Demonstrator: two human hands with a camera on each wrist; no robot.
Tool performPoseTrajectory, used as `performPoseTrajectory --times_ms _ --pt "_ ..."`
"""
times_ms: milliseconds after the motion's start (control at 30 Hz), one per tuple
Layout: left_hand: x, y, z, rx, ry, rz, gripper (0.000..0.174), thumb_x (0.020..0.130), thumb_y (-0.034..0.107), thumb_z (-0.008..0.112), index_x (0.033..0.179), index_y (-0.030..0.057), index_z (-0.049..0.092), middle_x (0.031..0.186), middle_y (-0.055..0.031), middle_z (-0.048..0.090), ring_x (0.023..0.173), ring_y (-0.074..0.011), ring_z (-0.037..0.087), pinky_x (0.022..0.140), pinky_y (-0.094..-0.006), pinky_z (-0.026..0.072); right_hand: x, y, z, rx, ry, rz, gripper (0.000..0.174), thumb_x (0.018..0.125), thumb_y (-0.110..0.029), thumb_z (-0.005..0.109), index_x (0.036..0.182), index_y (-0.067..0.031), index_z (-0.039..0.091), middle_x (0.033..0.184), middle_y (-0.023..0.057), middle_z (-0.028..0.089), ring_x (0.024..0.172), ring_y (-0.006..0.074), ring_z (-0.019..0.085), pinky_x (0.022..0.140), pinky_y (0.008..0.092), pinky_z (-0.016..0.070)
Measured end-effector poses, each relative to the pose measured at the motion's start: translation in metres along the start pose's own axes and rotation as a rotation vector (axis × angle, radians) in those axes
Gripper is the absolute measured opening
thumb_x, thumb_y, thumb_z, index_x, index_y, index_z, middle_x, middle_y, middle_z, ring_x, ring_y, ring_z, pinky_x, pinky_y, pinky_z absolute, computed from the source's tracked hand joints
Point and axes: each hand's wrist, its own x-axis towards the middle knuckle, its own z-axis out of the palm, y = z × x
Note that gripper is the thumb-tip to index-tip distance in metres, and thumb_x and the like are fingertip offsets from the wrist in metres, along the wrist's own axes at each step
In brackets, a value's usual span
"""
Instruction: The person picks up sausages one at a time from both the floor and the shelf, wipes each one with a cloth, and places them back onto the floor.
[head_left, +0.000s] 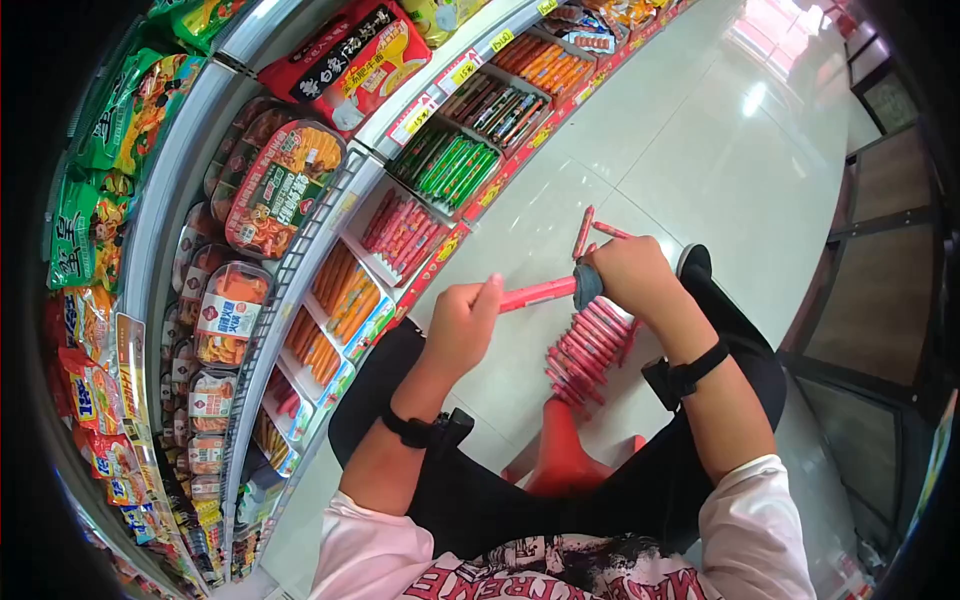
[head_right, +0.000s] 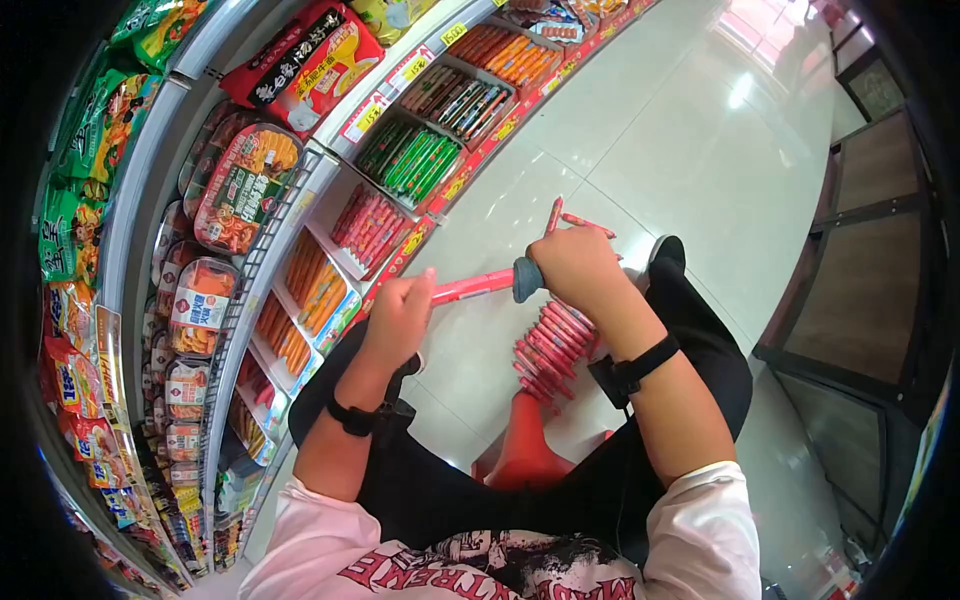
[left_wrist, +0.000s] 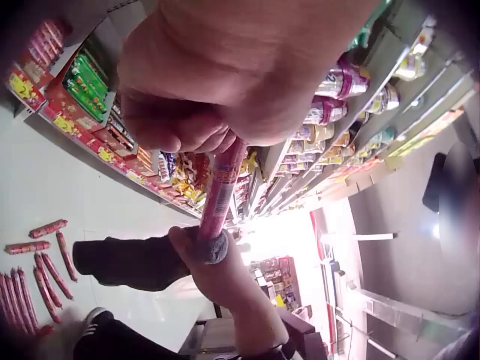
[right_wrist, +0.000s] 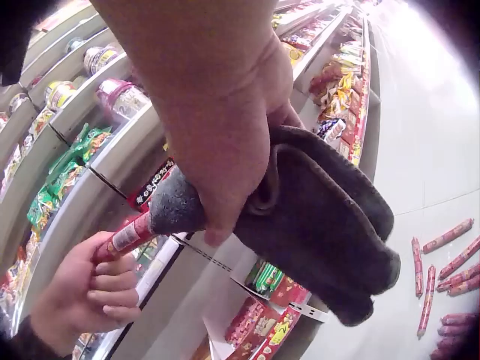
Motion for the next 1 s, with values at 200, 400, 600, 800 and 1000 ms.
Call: performPoseTrajectory --times_ms 200,400,600,800,1000 --pt "0.003 0.005 -0.008 -0.644 -0.146 -0.392 0.053 0.11 0.042 0.047 0.064 0.016 0.036 0.053 0.0056 0.032 0.043 -0.0085 0.032 0.049 -0.0302 0.0359 -0.005 -0.009 -0.014 0.076 0.065 -0.015 0.008 0.082 -0.022 0.069 0.084 -0.0167 0.074 0.075 0.006 0.072 0.076 0.0294 0.072 0.068 0.0416 0.0564" --pt "0.003 -0.001 0.005 -0.881 -0.228 -0.582 0.054 0.11 0.047 0.04 0.065 0.0186 0.032 0.053 0.006 0.027 0.043 -0.0085 0.03 0.05 -0.0289 0.0306 -0.009 -0.001 -0.013 0.128 0.101 0.032 0.014 0.077 -0.022 0.076 0.09 -0.0169 0.075 0.076 0.0075 0.072 0.077 0.0299 0.073 0.07 0.0422 0.0562" --pt "-0.011 -0.005 0.042 -1.037 -0.409 -0.653 0.056 0.111 0.054 0.035 0.069 0.0174 0.034 0.055 0.0067 0.025 0.045 -0.008 0.026 0.05 -0.028 0.027 -0.013 -0.001 -0.031 0.32 0.226 0.226 0.027 0.071 -0.021 0.08 0.096 -0.0138 0.076 0.078 0.0128 0.072 0.08 0.033 0.073 0.072 0.0437 0.0569" --pt "-0.005 -0.008 0.038 -1.031 -0.231 -0.558 0.057 0.112 0.057 0.034 0.072 0.0164 0.036 0.059 0.006 0.027 0.048 -0.008 0.028 0.051 -0.0273 0.0268 -0.01 -0.007 -0.034 0.294 0.167 0.329 0.023 0.074 -0.02 0.074 0.095 -0.0109 0.076 0.082 0.0163 0.073 0.083 0.0369 0.072 0.075 0.0456 0.0579" --pt "0.02 -0.033 0.007 -0.746 0.12 -0.386 0.054 0.111 0.058 0.039 0.08 0.0145 0.043 0.064 0.0063 0.031 0.051 -0.0073 0.031 0.052 -0.0269 0.0307 -0.009 -0.007 -0.014 0.118 -0.119 0.21 0.017 0.078 -0.019 0.072 0.091 -0.0097 0.079 0.088 0.0134 0.076 0.08 0.0326 0.075 0.067 0.0439 0.0572"
